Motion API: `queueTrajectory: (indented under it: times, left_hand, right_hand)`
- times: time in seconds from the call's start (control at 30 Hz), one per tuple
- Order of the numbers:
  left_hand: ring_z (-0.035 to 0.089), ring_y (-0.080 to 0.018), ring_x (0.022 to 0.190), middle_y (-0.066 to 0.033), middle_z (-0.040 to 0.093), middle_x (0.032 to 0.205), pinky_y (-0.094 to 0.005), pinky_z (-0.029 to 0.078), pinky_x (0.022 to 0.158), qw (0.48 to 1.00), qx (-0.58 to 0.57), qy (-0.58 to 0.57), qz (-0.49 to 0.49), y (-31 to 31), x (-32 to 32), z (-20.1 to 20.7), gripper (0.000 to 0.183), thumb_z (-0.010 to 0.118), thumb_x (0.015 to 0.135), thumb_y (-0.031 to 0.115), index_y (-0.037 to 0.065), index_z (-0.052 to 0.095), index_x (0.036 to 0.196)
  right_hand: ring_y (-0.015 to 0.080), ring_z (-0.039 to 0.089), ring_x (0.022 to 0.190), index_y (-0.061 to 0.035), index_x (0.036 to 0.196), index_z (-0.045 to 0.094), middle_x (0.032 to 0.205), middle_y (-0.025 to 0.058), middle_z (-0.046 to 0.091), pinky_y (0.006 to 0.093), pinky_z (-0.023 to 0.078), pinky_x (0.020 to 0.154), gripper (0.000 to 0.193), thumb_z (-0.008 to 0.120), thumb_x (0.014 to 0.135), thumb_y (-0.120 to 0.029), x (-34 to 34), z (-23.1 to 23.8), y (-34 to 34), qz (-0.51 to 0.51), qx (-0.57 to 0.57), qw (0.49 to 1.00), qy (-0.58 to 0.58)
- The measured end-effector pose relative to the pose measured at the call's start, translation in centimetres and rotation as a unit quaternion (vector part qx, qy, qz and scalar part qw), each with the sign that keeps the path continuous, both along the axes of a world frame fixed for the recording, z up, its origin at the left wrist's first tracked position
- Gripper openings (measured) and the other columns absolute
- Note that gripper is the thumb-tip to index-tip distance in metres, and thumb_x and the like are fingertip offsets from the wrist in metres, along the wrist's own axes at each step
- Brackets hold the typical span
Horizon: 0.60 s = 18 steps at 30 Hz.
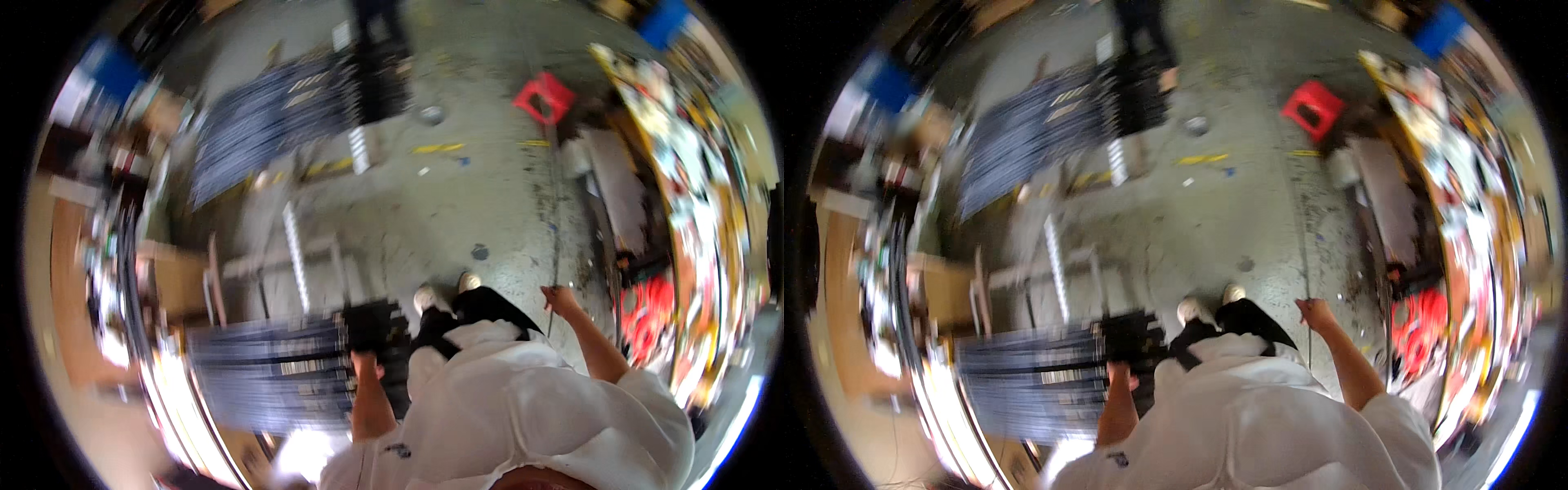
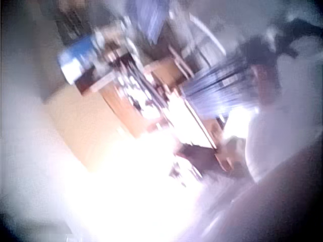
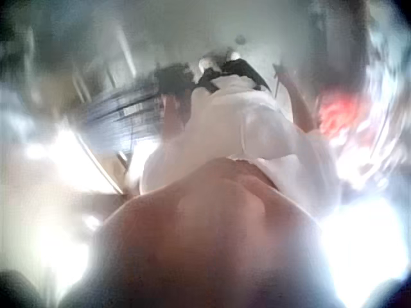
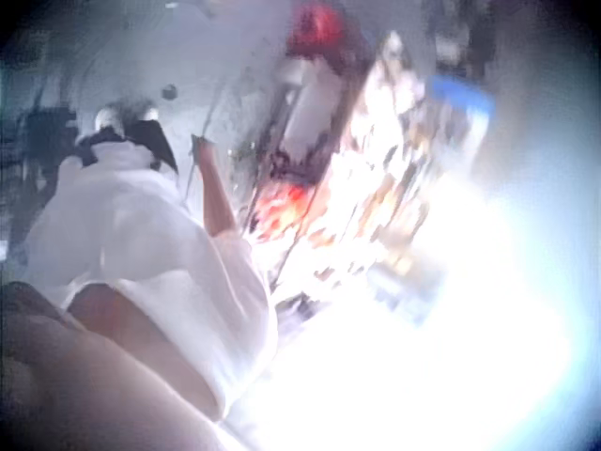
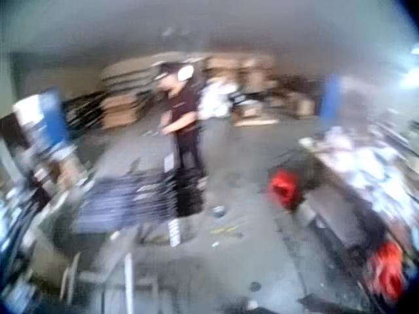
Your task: The person wipes down several long black poles using a cloth while standing in a workspace.
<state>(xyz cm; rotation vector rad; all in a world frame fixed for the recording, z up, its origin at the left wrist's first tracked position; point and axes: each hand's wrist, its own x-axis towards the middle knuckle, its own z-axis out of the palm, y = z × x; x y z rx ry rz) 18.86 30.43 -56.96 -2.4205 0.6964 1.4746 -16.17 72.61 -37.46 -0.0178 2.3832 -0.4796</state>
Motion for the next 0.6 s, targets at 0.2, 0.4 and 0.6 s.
queueTrajectory:
  times: [0.2,0.4,0.6]
  left_hand:
    - [0.058,-0.0315,0.091,-0.0193,0.053,0.107,-0.0425,0.059,0.059,0.933,-0.175,0.029,-0.313,-0.8,-7.2,12.2,0.037,0.060,0.081,0.014,0.000,0.049,0.113]
    - [0.057,-0.0174,0.078,-0.0126,0.056,0.099,-0.0310,0.054,0.056,0.755,-0.152,0.378,-0.515,-2.9,-17.9,10.8,0.031,0.061,0.082,0.014,0.003,0.054,0.110]
    - [0.055,-0.0124,0.073,-0.0059,0.056,0.092,-0.0245,0.049,0.063,0.591,-0.047,0.529,-0.607,7.7,-29.5,16.9,0.030,0.062,0.084,0.013,0.006,0.053,0.112]
  right_hand:
    - [0.0275,0.063,0.061,-0.0061,0.060,0.062,0.055,0.0099,0.060,0.0400,0.050,0.064,0.059,0.044,0.087,-0.056,1.1,5.0,-1.6,-0.143,0.014,0.986,0.086]
    - [0.0324,0.062,0.064,-0.0029,0.064,0.061,0.058,0.0139,0.060,0.0436,0.049,0.063,0.060,0.041,0.089,-0.054,0.2,10.7,-2.3,-0.231,-0.031,0.954,0.188]
    - [0.0404,0.059,0.070,0.0028,0.068,0.059,0.067,0.0243,0.058,0.0469,0.045,0.065,0.061,0.042,0.090,-0.052,-1.2,20.1,0.2,-0.303,-0.054,0.900,0.308]
